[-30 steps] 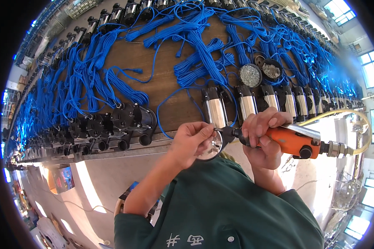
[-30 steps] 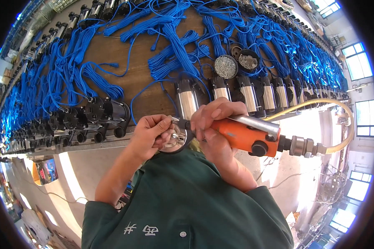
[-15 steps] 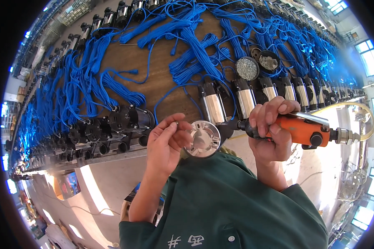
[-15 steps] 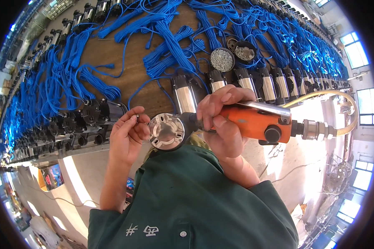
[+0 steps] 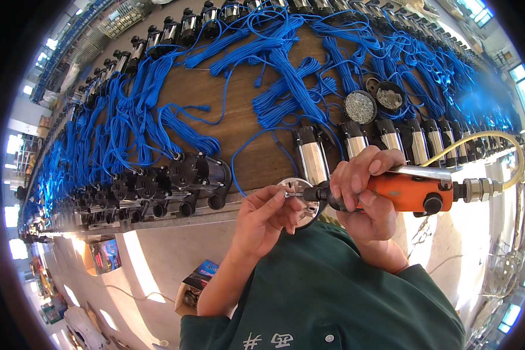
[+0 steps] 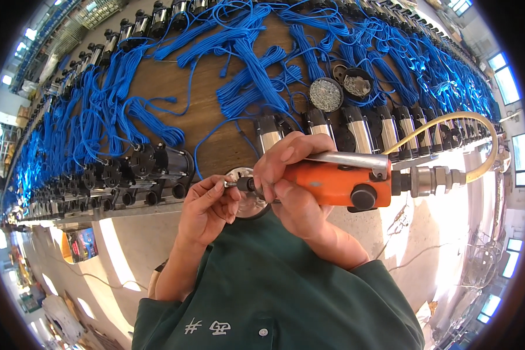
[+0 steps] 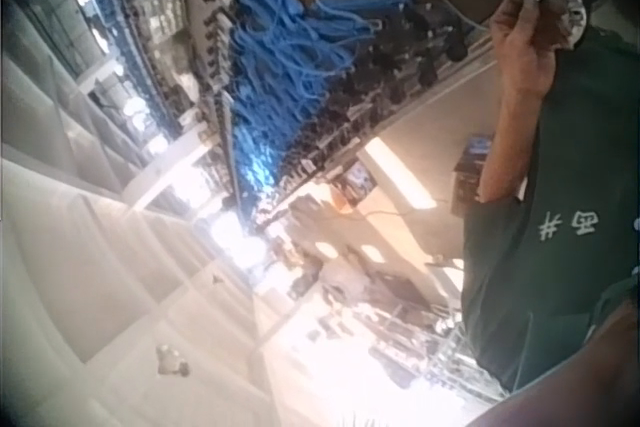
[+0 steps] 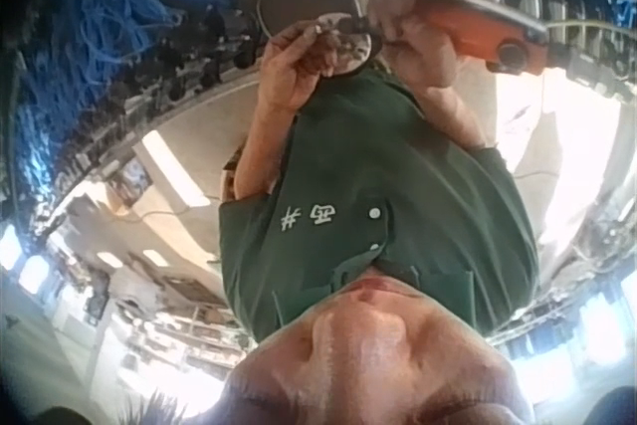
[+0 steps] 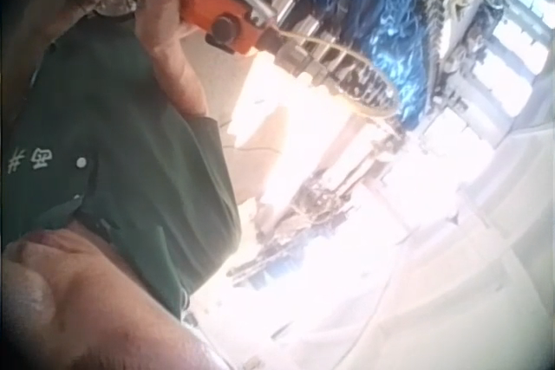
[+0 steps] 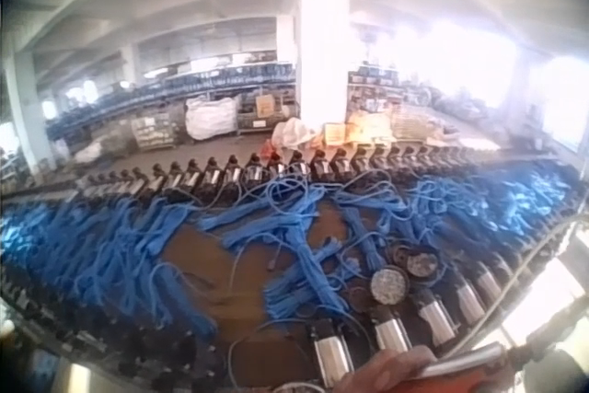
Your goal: The person assembles pump motors by placing internal components into the metal housings and using a pneumatic screwdriver to fasten screws from a bowl on the workbench.
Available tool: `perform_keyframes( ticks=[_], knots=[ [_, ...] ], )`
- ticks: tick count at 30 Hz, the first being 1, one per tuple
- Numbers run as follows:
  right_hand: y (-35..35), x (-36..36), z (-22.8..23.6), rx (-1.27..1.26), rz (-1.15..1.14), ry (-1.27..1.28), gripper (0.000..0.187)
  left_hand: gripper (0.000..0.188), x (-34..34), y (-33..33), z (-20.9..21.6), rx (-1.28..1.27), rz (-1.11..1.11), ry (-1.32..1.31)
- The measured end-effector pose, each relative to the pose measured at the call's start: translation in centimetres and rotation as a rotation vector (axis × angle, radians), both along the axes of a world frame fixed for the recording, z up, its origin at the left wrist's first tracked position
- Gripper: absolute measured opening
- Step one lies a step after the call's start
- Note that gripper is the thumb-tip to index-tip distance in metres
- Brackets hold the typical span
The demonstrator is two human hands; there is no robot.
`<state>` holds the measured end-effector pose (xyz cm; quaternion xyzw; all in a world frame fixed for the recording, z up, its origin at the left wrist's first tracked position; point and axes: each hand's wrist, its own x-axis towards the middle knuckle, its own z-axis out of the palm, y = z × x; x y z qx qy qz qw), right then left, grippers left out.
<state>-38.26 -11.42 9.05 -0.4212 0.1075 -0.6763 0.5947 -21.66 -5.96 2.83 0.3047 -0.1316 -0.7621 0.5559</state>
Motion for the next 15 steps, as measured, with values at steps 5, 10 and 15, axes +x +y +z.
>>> perform_keyframes(
  ticks=[5, 10, 15],
  knots=[
    [-0.6, 0.3, -0.4, 0.021, 0.053, -0.036, 0.034, 0.021, 1.3, -0.3, -0.6, -0.003, -0.079, -0.243],
    [-2.0, 1.4, -2.8, -0.066, -0.022, 0.141, 0.030, 0.020, 1.5, -1.7, -0.8, -0.136, 0.023, -0.694],
    [-1.9, 1.7, -4.6, -0.003, 0.053, 0.236, 0.036, 0.112, 2.2, 1.6, -4.2, -0.462, 0.042, -1.496]
  ],
)
